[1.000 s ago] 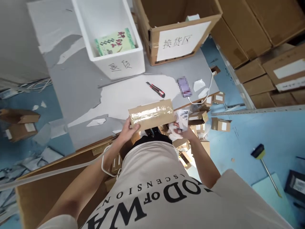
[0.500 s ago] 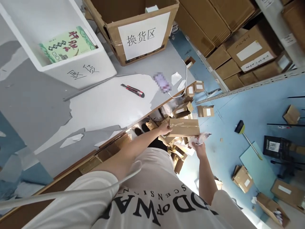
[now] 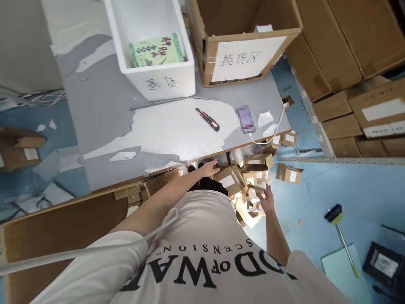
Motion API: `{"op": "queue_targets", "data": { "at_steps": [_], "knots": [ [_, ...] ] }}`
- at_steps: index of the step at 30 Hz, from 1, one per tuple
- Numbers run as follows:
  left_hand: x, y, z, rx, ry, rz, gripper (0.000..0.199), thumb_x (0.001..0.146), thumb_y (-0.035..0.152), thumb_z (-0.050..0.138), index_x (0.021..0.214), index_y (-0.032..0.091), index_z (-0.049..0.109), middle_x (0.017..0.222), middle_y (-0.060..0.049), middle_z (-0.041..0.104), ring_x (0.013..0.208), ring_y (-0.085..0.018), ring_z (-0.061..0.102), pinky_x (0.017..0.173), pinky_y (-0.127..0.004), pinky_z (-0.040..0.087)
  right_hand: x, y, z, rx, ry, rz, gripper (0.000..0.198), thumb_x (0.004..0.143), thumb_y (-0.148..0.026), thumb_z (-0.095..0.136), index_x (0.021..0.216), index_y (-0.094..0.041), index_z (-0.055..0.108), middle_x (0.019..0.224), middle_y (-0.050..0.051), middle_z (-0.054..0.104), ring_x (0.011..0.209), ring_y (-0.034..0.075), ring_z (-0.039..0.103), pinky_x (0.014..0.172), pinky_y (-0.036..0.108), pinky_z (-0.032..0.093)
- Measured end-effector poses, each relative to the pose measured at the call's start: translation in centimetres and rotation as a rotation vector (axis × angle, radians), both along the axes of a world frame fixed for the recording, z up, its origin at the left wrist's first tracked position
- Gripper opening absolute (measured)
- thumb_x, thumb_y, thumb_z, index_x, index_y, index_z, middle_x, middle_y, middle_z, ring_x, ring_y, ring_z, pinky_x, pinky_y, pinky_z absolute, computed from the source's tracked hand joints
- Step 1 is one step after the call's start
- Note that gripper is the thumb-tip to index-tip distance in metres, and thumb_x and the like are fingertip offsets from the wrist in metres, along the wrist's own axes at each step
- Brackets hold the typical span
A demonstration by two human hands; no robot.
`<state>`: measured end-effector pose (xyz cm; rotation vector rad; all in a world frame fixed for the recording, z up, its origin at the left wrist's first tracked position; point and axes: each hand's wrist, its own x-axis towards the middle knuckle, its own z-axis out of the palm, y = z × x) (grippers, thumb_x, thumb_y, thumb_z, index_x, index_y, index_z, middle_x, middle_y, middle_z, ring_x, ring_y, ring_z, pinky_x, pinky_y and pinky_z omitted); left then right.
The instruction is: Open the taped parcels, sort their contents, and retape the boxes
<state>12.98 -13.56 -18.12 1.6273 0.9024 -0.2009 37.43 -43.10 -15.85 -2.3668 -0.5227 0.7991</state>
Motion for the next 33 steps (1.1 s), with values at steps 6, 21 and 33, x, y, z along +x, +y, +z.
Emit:
{"op": "queue_targets", "data": {
  "at_steps": [6, 21, 33],
  "knots": [
    [-7.6, 1.1, 1.2, 0.100, -0.056, 0.470, 0.037, 0.084, 0.027, 0.057, 0.119, 0.016, 0.061, 0.120, -0.012, 0.067, 0.108, -0.023, 0.066, 0.096, -0.036, 0.051, 0.8, 14.6, -0.4, 0.064, 0.048, 0.402, 0.081, 0.072, -0.051, 0.058, 0.143, -0.017, 0.041, 0.138, 0.020, 0.050, 0.093, 0.025, 0.068, 0.085, 0.043, 0.055],
    [-24.3, -9.9, 1.9, 0.511, 0.130, 1.819, 0.036, 0.083, 0.036, 0.060, 0.114, 0.017, 0.064, 0.112, -0.011, 0.069, 0.102, -0.022, 0.067, 0.095, -0.040, 0.052, -22.0, 39.6, 4.7, 0.587, 0.105, 1.398, 0.033, 0.088, -0.029, 0.048, 0.115, -0.018, 0.062, 0.112, 0.012, 0.068, 0.092, 0.019, 0.067, 0.086, 0.039, 0.054],
    [-29.0, -24.5, -0.1, 0.343, 0.148, 2.352, 0.038, 0.083, 0.033, 0.062, 0.117, 0.016, 0.062, 0.124, -0.013, 0.065, 0.115, -0.022, 0.062, 0.104, -0.038, 0.047, -38.8, 33.9, 5.7, 0.647, 0.193, 1.873, 0.028, 0.091, -0.027, 0.043, 0.106, -0.020, 0.065, 0.109, 0.009, 0.069, 0.105, 0.020, 0.063, 0.096, 0.039, 0.050]
  ]
}}
